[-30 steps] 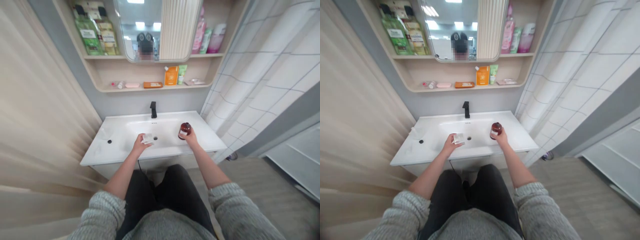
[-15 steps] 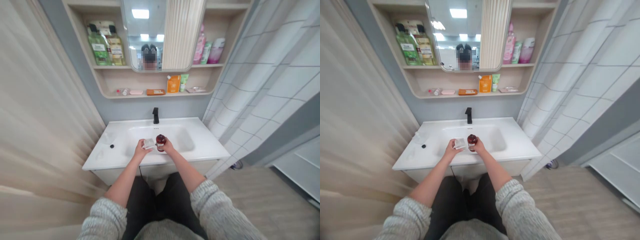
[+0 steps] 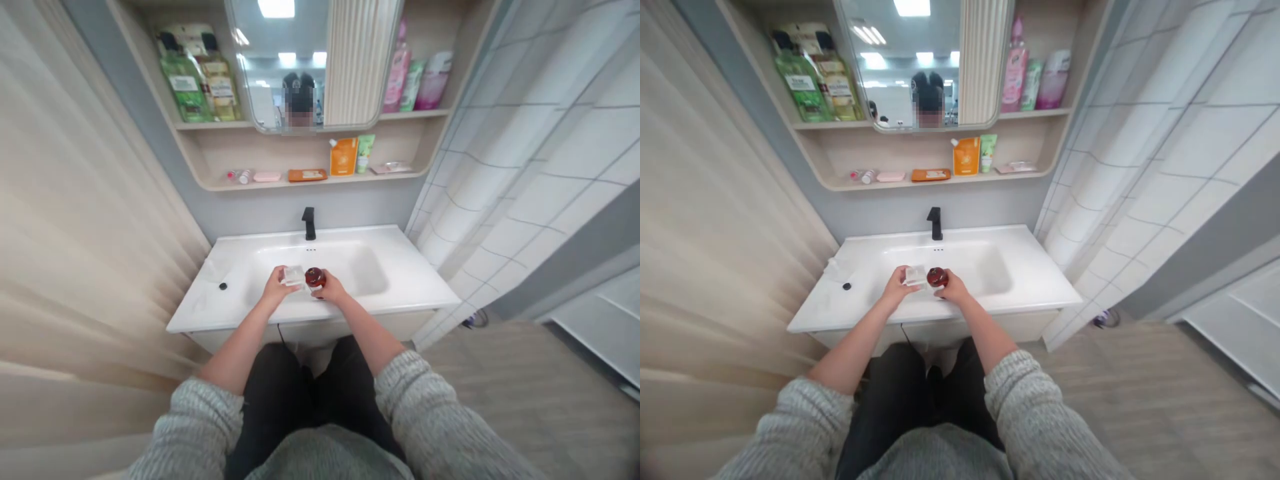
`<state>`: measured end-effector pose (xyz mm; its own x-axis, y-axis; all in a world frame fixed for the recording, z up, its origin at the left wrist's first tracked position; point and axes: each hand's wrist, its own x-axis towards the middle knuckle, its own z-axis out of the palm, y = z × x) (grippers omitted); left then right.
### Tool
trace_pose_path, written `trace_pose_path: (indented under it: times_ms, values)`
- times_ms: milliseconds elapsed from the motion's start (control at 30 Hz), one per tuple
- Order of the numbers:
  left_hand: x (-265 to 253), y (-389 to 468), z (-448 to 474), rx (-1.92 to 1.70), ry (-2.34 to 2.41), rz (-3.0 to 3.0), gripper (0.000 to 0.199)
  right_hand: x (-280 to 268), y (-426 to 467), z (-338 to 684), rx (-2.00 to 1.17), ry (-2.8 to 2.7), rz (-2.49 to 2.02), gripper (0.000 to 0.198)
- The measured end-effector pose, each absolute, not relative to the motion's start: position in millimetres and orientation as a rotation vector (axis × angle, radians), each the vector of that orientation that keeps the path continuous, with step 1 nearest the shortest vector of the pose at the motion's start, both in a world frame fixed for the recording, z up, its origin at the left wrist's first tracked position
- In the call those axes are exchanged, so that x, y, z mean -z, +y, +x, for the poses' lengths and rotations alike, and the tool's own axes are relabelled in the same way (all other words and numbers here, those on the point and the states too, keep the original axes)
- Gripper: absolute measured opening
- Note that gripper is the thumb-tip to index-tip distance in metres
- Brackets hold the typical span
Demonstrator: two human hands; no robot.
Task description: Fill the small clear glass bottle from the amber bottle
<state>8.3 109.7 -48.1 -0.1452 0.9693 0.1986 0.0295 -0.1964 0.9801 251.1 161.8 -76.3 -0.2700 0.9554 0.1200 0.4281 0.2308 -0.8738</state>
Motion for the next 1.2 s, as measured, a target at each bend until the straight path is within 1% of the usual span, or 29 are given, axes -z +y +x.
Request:
trace_pose_path:
  times_ms: [200, 433, 600, 767, 1200]
  values:
    - [28.5, 134.3, -9.2, -1.325, 1.282, 1.441, 0.089, 77.3, 162.0, 251.4, -0.96, -1.841, -1.257, 0.07]
    - [12.0, 139.2, -18.0, -1.183, 1.375, 1.621, 0.082, 75.2, 160.9, 251.1, -0.944, -1.861, -1.257, 0.071]
    - [5.5, 138.4, -18.4, -1.095, 1.426, 1.707, 0.085, 75.8, 161.3, 250.9, -0.945, -1.871, -1.242, 0.069]
    - [-1.9, 139.6, -19.8, -1.006, 1.46, 1.79, 0.085, 78.7, 162.5, 250.5, -0.945, -1.893, -1.24, 0.071]
    - [-19.5, 144.1, -23.4, -0.94, 1.474, 1.956, 0.083, 75.9, 160.3, 250.7, -0.947, -1.895, -1.222, 0.071]
